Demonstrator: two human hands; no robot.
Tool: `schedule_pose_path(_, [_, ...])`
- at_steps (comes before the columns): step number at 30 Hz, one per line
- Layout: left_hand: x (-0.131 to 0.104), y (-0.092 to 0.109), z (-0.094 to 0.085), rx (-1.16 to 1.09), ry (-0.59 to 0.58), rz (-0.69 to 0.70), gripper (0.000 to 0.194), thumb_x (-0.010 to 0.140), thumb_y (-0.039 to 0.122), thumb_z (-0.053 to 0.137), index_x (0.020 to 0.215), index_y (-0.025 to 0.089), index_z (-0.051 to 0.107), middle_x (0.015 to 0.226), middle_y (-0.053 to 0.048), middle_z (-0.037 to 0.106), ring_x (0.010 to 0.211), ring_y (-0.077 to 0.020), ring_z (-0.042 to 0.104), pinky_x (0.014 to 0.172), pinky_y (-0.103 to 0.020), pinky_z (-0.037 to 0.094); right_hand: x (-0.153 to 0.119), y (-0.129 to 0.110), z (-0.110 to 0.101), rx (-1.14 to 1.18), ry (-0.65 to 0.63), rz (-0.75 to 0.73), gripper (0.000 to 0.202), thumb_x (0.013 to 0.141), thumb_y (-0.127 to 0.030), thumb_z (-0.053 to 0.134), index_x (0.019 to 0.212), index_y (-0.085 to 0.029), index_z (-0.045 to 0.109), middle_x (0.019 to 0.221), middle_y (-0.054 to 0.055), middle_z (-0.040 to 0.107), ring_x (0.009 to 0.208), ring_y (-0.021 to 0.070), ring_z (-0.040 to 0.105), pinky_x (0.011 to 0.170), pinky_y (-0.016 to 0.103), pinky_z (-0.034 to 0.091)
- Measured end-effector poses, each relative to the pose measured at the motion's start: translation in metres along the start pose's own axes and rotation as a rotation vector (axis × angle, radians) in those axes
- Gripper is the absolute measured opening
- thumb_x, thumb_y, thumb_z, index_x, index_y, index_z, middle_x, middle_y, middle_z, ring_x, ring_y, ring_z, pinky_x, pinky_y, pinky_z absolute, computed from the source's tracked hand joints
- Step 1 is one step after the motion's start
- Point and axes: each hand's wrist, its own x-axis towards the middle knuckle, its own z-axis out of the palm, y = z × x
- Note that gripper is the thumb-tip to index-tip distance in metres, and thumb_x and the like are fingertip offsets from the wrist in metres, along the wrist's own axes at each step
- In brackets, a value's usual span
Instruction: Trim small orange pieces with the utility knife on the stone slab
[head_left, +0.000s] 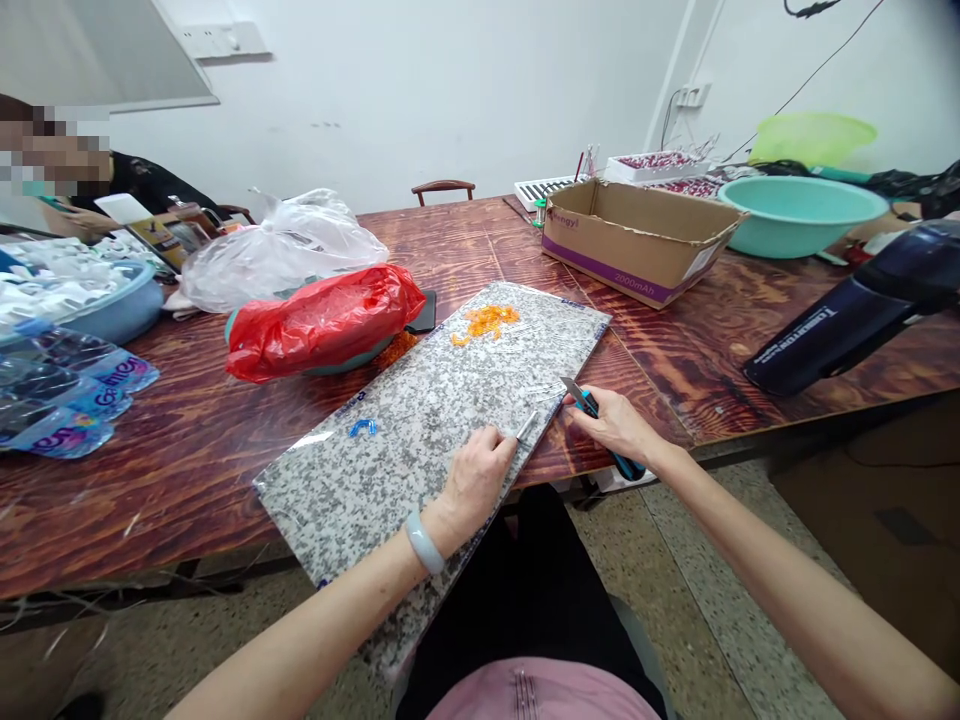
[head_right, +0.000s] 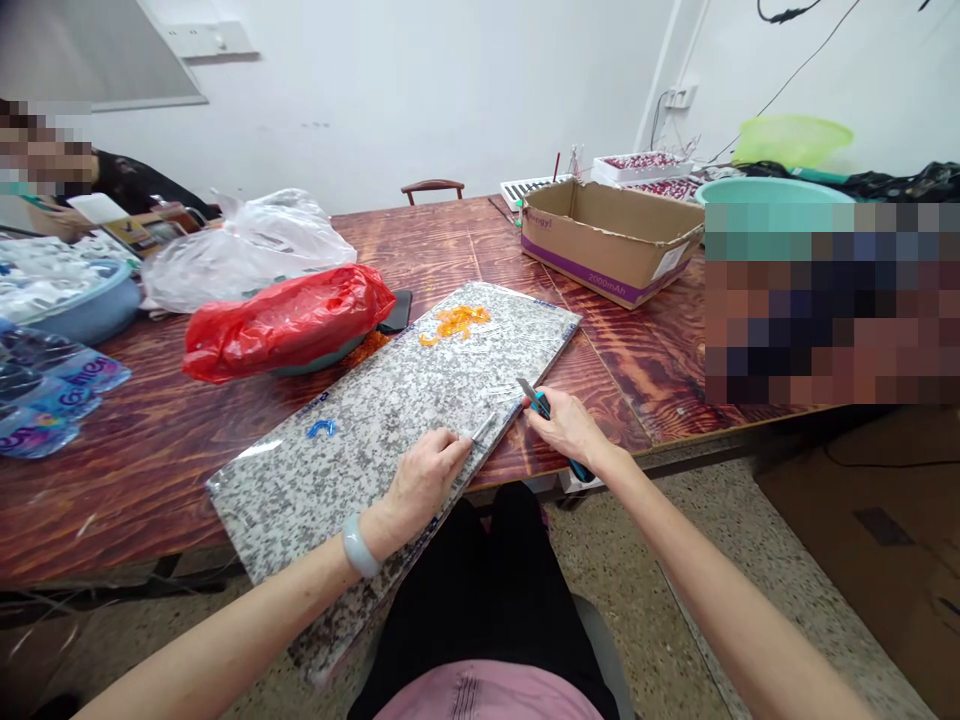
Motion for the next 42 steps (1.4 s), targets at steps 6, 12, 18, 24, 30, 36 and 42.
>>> schedule_pose_path(6, [-0.005,-0.001,-0.001,-0.087,0.009,0.003,0.023,0.088,0.019,0.036,0.104,0.022,0.052,0.086,-0.004,0.050,0.080,-0.0138,0.048,0.071,-0.025,0.042,-0.004,-0.007,0.016,0.193,-0.119,0.091,0.029,0.079,-0.035,0.044,0.101,-0.018,0.054,0.057,-0.005,0.048,0.044,0.0088,0.045,0.044,0.018,0.036])
schedule_pose_path(12, [-0.001,-0.002,0.001,-0.151,0.062,-0.033,0.024,0.089,0.021,0.035,0.100,0.019,0.056,0.080,-0.004,0.051,0.078,-0.0143,0.050,0.070,-0.025,0.042,-0.002,-0.010,0.025,0.348,-0.170,0.132,0.034,0.079,-0.035,0.045,0.108,-0.017,0.050,0.054,-0.006,0.045,0.039,0.0080,0.045,0.038,0.018,0.036])
schedule_pose_path(18, [0.002,-0.001,0.001,-0.220,0.103,-0.066,0.024,0.089,0.024,0.035,0.092,0.018,0.059,0.077,-0.003,0.052,0.076,-0.0141,0.051,0.070,-0.025,0.041,-0.001,-0.016,0.027,0.425,-0.176,0.176,0.035,0.079,-0.032,0.047,0.110,-0.017,0.049,0.056,-0.007,0.045,0.037,0.0069,0.045,0.037,0.017,0.039])
schedule_pose_path(24, [0.006,-0.001,0.001,-0.259,0.121,-0.078,0.022,0.088,0.023,0.039,0.088,0.018,0.060,0.075,-0.003,0.054,0.073,-0.0138,0.052,0.068,-0.026,0.042,-0.001,-0.018,0.029,0.460,-0.195,0.188,0.036,0.078,-0.031,0.048,0.111,-0.017,0.048,0.057,-0.006,0.049,0.037,0.0068,0.046,0.036,0.017,0.039])
schedule_pose_path(30, [0.008,-0.002,0.000,-0.277,0.118,-0.087,0.020,0.086,0.022,0.041,0.085,0.017,0.061,0.074,-0.003,0.056,0.072,-0.0140,0.053,0.068,-0.026,0.042,-0.001,-0.019,0.031,0.485,-0.200,0.176,0.035,0.078,-0.031,0.049,0.110,-0.017,0.048,0.055,-0.007,0.048,0.036,0.0076,0.047,0.035,0.017,0.039])
schedule_pose_path(36, [0.008,0.000,-0.003,-0.273,0.087,-0.084,0.021,0.086,0.021,0.040,0.087,0.016,0.060,0.075,-0.004,0.054,0.073,-0.0143,0.052,0.069,-0.026,0.042,-0.003,-0.022,0.030,0.491,-0.208,0.193,0.034,0.079,-0.032,0.049,0.110,-0.019,0.048,0.054,-0.007,0.048,0.036,0.0074,0.048,0.034,0.017,0.039])
schedule_pose_path(42, [0.008,0.000,-0.004,-0.281,0.091,-0.084,0.020,0.086,0.022,0.040,0.086,0.016,0.060,0.074,-0.004,0.053,0.072,-0.0143,0.051,0.066,-0.026,0.041,-0.005,-0.026,0.029,0.562,-0.210,0.213,0.034,0.078,-0.033,0.050,0.108,-0.018,0.048,0.053,-0.007,0.049,0.036,0.0078,0.048,0.033,0.017,0.039])
